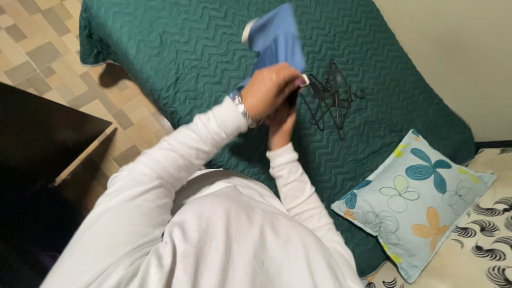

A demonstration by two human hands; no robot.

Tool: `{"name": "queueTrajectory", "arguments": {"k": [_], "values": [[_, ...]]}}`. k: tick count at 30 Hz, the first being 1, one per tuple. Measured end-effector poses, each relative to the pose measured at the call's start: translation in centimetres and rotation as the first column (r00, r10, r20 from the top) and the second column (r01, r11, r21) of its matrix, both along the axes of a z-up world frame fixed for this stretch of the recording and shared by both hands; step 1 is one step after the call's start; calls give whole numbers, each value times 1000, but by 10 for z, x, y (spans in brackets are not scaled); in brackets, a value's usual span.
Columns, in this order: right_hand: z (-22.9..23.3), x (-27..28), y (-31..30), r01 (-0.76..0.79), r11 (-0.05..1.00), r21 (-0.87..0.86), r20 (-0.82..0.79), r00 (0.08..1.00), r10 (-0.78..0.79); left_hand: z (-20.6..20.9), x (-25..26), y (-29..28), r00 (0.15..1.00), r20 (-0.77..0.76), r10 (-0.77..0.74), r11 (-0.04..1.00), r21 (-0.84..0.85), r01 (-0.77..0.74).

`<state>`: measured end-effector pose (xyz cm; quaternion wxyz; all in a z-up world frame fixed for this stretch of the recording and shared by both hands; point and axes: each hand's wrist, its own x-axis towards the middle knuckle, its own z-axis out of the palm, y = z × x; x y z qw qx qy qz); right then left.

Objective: The person picks up clothes from a bed, places each item on a hanger, and hangs them in a wardrobe. Items handled include a purple shirt, gray shirt, plaid shirt, blue shirt, white shirt, pink shirt, and a blue polo shirt.

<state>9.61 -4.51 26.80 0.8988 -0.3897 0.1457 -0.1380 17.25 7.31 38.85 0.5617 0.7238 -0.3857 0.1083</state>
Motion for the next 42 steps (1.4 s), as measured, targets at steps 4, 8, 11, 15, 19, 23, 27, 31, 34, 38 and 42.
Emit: {"name": "queueTrajectory", "arguments": {"k": [4, 8, 11, 15, 19, 23, 27, 31, 34, 38, 42], "values": [[-9, 18, -6, 330, 378, -865, 342, 939, -35, 17, -40, 17, 998, 54, 27, 998, 49, -30], [6, 39, -14, 417, 581, -699, 274, 906, -322, 9, -36, 33, 979, 7, 205, 978, -32, -204], [25, 50, -27, 446, 776, -446, 262, 894, -363, -5, -28, 47, 964, 28, 265, 963, 43, -266], [52, 78, -34, 559, 805, -197, 376, 802, -464, -9, -33, 51, 971, 62, 231, 967, 93, -237], [73, 98, -26, 550, 825, -131, 356, 803, -478, -10, -27, 47, 979, 97, 177, 977, 102, -187], [77, 118, -47, 386, 922, 17, 351, 861, -367, -14, -17, 61, 965, 89, 248, 953, 156, -260], [68, 127, -65, 296, 954, 49, 325, 898, -295, -8, -22, 65, 981, 18, 194, 976, 96, -194], [54, 117, -24, 307, 951, 23, 244, 921, -304, -1, -7, 63, 963, 16, 270, 963, 15, -271], [46, 106, 23, 79, 997, 1, 303, 950, -75, 7, 4, 52, 969, -76, 233, 971, -37, -237], [47, 102, 12, -91, 993, -75, 250, 962, 107, 40, 6, 65, 981, 106, 160, 983, 69, -168], [91, 90, -39, -222, 565, -795, 69, 891, 448, 76, -13, 112, 964, 183, 195, 981, -28, -194]]}}
